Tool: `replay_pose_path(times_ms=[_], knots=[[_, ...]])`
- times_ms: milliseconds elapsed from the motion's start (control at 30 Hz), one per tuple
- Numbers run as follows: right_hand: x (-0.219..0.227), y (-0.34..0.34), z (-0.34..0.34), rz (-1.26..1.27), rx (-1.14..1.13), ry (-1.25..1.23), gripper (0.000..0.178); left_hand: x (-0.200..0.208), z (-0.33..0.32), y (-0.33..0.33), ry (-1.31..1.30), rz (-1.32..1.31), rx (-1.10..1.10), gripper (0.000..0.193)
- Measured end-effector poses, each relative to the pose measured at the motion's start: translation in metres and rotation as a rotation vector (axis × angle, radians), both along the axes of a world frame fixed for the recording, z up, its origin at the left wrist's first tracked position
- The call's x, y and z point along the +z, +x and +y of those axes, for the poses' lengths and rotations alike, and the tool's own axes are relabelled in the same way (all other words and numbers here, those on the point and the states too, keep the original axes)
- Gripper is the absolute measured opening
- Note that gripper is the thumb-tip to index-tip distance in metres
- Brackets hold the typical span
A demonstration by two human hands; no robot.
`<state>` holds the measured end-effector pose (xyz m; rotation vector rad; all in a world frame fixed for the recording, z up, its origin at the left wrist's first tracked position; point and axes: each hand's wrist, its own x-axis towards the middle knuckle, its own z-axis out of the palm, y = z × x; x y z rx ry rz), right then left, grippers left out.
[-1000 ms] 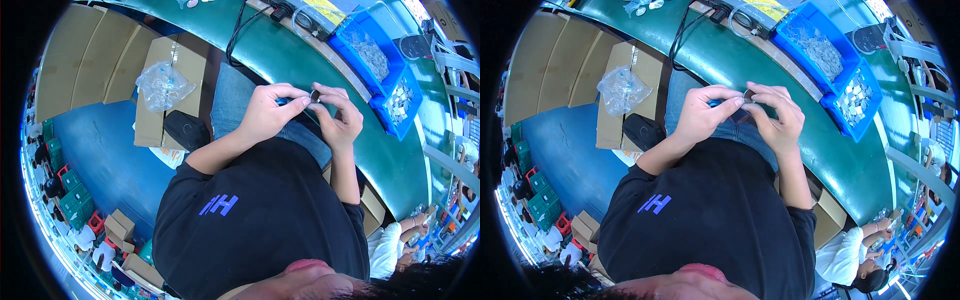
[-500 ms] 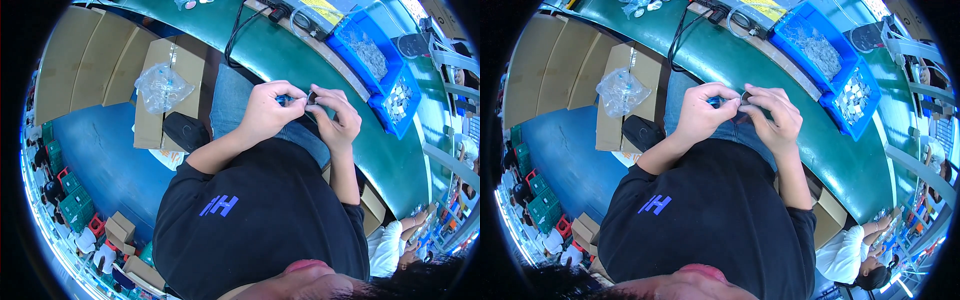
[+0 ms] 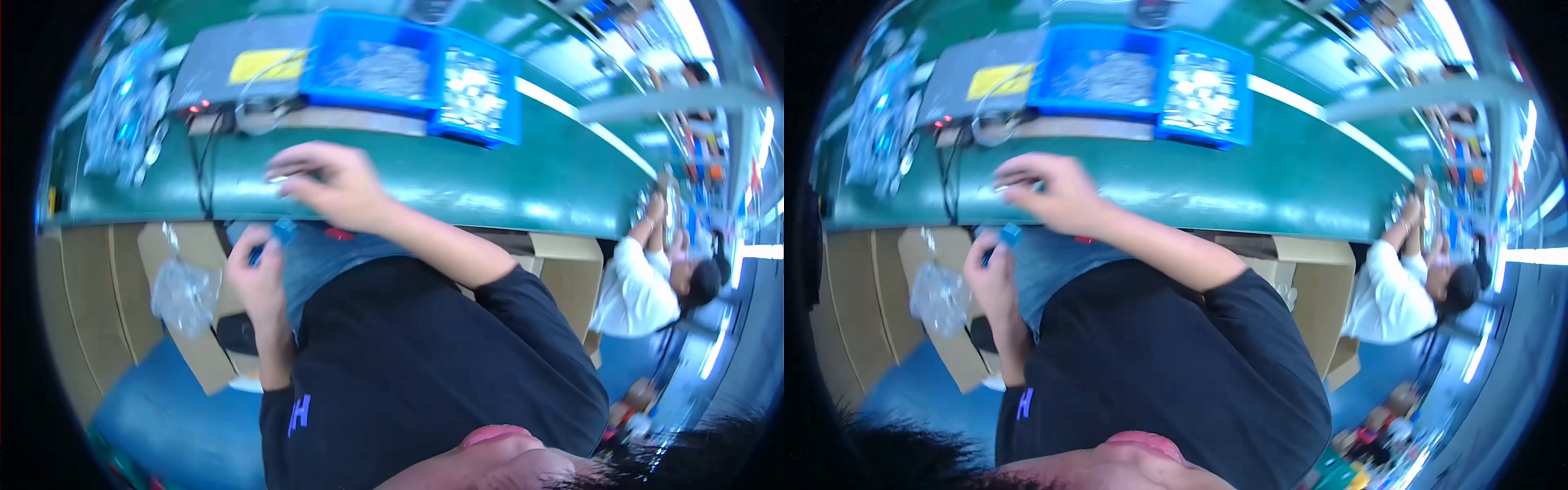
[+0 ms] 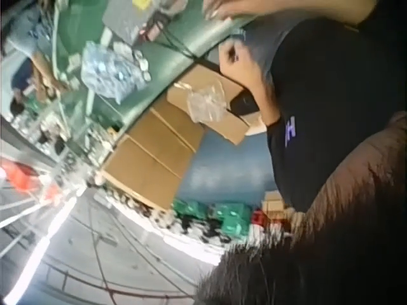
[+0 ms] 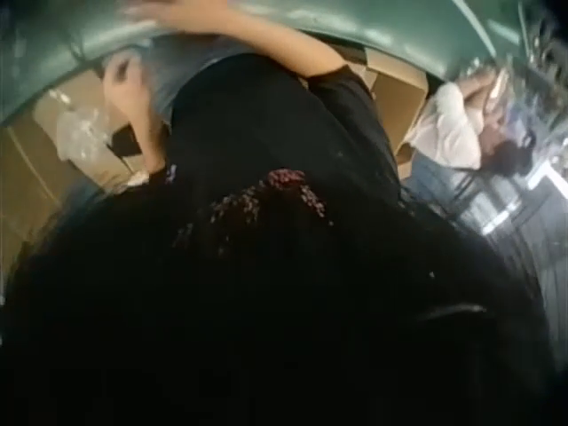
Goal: Manually assemble small mechanical components at a factory assembly line station.
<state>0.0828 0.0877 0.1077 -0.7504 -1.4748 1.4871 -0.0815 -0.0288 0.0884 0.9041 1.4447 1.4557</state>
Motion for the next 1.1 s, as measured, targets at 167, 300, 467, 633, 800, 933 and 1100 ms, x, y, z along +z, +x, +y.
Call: replay_pose_path(times_ms=[167, 300, 467, 633, 800, 933, 1100], knots=[[0.010, -0.091, 0.040, -0.308, -0.017, 0.537, 0.014, -0.040, -0.022, -0.035, 0.029, -0.180, 0.062, 0.008], [-0.016, -0.156, 0.083, -0.935, 0.034, 1.183, 0.007, -0.043, -0.033, -0.045, -0.083, -0.162, 0.178, 0.019], [-0.029, -0.174, 0.112, -0.654, -0.011, 0.993, 0.019, -0.029, -0.026, -0.026, -0.016, -0.346, 0.063, 0.014], [0.016, -0.137, 0.081, -0.395, -0.152, 0.805, 0.030, -0.023, -0.025, -0.021, -0.010, -0.393, 0.050, 0.009], [0.046, -0.055, 0.027, -0.457, 0.294, 0.554, 0.022, -0.015, -0.005, -0.015, 0.044, -0.615, 0.040, 0.010], [0.029, -0.022, 0.000, -0.509, 0.366, 0.362, 0.019, -0.014, 0.012, -0.005, 0.063, -0.789, -0.055, 0.013], [0.013, -0.009, -0.003, -0.328, 0.255, 0.336, 0.020, -0.015, 0.026, 0.011, 0.111, -0.991, -0.230, 0.016]])
